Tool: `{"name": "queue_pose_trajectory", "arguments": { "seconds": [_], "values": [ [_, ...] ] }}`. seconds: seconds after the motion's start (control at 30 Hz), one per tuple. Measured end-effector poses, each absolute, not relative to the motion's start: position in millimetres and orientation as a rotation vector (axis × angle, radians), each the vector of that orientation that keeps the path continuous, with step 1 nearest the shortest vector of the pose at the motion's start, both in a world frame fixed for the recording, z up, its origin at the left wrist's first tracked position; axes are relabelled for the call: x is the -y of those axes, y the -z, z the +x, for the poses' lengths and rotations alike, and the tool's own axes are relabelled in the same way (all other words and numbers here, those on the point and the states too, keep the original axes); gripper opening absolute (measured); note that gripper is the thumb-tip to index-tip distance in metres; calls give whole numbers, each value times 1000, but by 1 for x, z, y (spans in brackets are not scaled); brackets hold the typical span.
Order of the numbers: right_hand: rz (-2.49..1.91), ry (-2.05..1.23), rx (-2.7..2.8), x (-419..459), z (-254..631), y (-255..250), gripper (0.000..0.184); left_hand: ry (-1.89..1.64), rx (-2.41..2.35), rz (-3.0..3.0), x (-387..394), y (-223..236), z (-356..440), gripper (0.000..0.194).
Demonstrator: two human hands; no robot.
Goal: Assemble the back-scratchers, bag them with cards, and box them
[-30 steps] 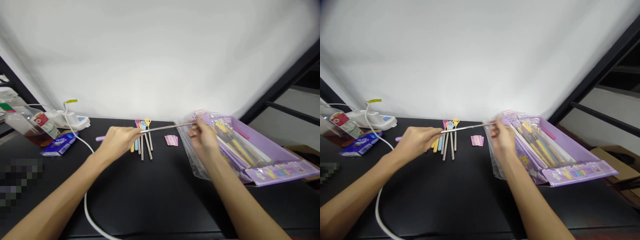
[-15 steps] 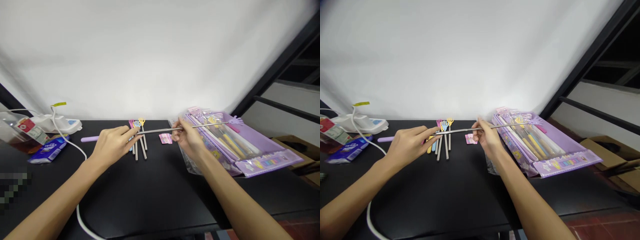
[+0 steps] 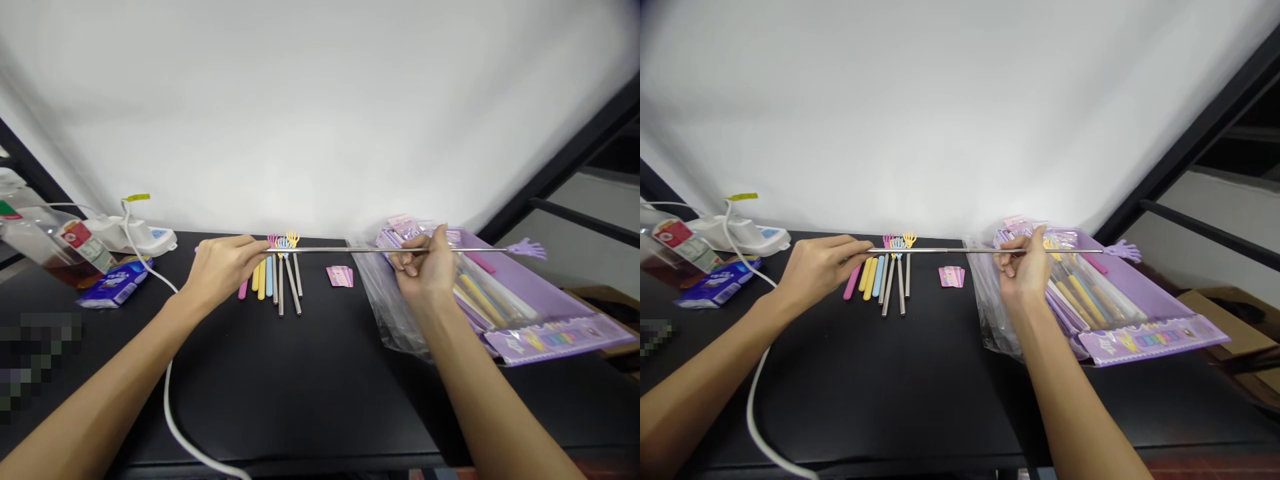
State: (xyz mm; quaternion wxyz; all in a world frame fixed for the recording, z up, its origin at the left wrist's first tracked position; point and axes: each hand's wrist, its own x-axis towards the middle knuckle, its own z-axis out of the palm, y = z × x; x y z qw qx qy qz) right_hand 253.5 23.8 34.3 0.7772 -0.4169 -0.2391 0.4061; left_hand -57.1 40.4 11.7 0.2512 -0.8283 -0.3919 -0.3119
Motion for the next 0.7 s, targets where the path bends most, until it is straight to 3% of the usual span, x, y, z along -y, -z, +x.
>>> {"name": "queue_pose_trajectory", "arguments": {
  "seconds": [0.23, 0.47, 0.53, 0.7],
  "values": [
    [-850, -896, 628, -22, 253, -23, 64, 795, 915, -2332, -38, -18, -58, 32],
    [-798, -1283, 1138, 1, 177, -10, 44, 905, 750, -2479, -21, -11, -23, 33],
    [-812, -1247, 1029, 0, 182, -13, 34, 950, 810, -2522, -25, -11, -31, 33],
    [-818, -1059, 588, -17, 237, -24, 30, 973, 910, -2597, -41, -13, -65, 32]
  ]
}}
